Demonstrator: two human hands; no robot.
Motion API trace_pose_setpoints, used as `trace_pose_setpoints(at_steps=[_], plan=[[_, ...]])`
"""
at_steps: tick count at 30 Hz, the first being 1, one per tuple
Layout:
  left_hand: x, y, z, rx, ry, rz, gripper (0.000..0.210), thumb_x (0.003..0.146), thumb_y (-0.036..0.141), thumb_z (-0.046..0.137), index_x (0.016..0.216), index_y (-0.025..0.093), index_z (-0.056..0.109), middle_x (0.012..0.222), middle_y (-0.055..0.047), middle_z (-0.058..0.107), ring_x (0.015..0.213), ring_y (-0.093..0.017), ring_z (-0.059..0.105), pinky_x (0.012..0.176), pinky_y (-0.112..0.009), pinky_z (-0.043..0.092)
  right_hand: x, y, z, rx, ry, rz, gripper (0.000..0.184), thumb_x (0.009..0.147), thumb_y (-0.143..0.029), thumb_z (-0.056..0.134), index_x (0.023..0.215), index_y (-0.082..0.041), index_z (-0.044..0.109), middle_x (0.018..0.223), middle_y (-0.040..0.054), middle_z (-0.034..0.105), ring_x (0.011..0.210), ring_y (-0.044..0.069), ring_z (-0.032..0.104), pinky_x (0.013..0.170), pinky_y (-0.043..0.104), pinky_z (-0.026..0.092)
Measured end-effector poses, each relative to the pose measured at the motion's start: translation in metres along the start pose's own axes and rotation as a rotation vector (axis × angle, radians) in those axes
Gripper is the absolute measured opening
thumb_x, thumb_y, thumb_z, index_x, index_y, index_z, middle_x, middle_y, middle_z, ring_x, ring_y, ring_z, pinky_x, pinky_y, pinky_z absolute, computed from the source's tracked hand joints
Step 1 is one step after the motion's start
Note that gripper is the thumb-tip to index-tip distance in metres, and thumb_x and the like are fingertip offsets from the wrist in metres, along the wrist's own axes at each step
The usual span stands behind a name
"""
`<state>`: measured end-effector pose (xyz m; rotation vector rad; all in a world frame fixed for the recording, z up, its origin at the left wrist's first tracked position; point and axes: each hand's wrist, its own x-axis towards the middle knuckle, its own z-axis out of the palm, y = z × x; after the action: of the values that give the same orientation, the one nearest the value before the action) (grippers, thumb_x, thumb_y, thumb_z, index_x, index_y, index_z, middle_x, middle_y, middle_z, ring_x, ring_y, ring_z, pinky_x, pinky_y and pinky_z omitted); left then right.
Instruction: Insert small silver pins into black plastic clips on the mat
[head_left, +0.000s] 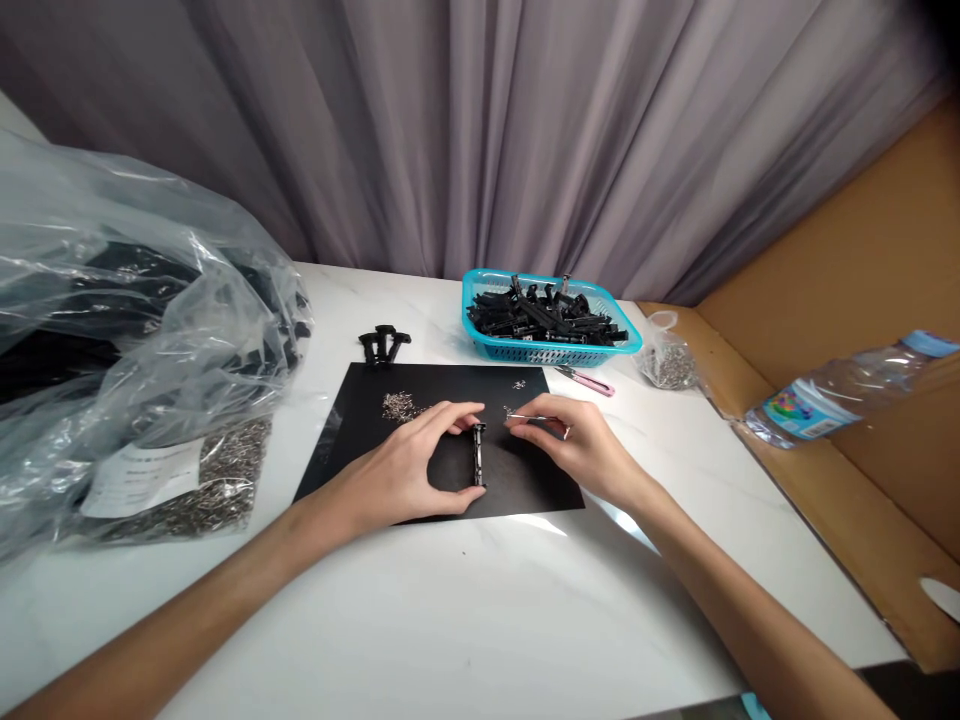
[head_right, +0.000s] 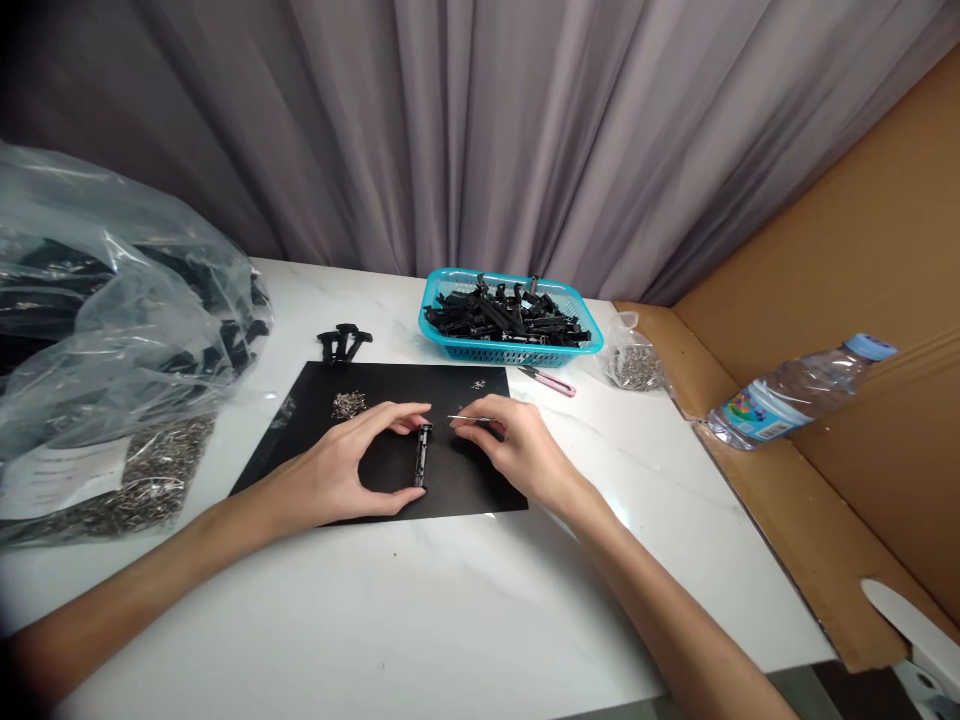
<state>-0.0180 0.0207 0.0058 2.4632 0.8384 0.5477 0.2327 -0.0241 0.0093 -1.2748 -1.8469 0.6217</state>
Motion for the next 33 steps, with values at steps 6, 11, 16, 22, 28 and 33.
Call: trace_pose_setpoints(at_steps=[6,11,16,22,28,33], plan=[[0.004,-0.002,0.006,-0.052,0.037,0.025,0.064,0.075,0.037,0.082,0.132,0.024,0.055,0.123,-0.006,0.062,0.111,-0.022,0.064,0.1,-0.037,0.055,-0.003,0.002,0.009,0.011,0.054,0.008,0.009,0.096,-0.026,0.067,0.104,-0.025,0.07,0.103,0.0027,0.077,0.092,0.021,0.072,0.076,0.031,0.053],[0.007,0.0,0.008,-0.073,0.056,0.029,0.06,0.073,0.034,0.083,0.127,0.023,0.06,0.119,-0.006,0.065,0.104,-0.022,0.064,0.096,-0.037,0.055,-0.003,0.002,0.012,-0.059,0.044,-0.032,0.007,0.099,-0.024,0.062,0.097,-0.025,0.068,0.098,0.0021,0.075,0.091,0.02,0.069,0.082,0.033,0.051],[0.004,0.004,0.007,-0.046,0.071,-0.021,0.061,0.07,0.039,0.085,0.124,0.022,0.062,0.11,-0.005,0.069,0.101,-0.023,0.066,0.094,-0.039,0.056,-0.002,0.0,0.02,0.006,0.091,-0.008,0.01,0.1,-0.029,0.06,0.096,-0.023,0.066,0.099,0.0047,0.071,0.094,0.021,0.065,0.085,0.034,0.05],[0.006,0.005,0.007,-0.032,0.09,-0.032,0.058,0.069,0.046,0.085,0.118,0.022,0.064,0.106,-0.003,0.069,0.099,-0.023,0.067,0.095,-0.038,0.057,0.0,-0.006,0.036,0.345,0.07,0.117,0.021,0.095,-0.042,0.066,0.095,-0.021,0.066,0.096,0.0041,0.07,0.091,0.02,0.067,0.082,0.03,0.054],[0.004,0.003,0.009,-0.062,0.125,-0.024,0.06,0.067,0.047,0.086,0.117,0.023,0.065,0.103,-0.003,0.066,0.094,-0.021,0.068,0.092,-0.037,0.059,0.0,-0.004,0.04,0.371,0.102,0.16,0.027,0.09,-0.047,0.07,0.093,-0.021,0.067,0.095,0.0048,0.071,0.089,0.02,0.066,0.079,0.032,0.055],[0.005,0.005,0.009,-0.069,0.12,-0.041,0.058,0.067,0.046,0.086,0.116,0.022,0.065,0.103,-0.003,0.066,0.095,-0.021,0.068,0.093,-0.038,0.059,0.001,-0.003,0.04,0.231,0.123,0.131,0.022,0.093,-0.043,0.068,0.093,-0.021,0.068,0.096,0.0054,0.069,0.087,0.02,0.062,0.075,0.031,0.049]])
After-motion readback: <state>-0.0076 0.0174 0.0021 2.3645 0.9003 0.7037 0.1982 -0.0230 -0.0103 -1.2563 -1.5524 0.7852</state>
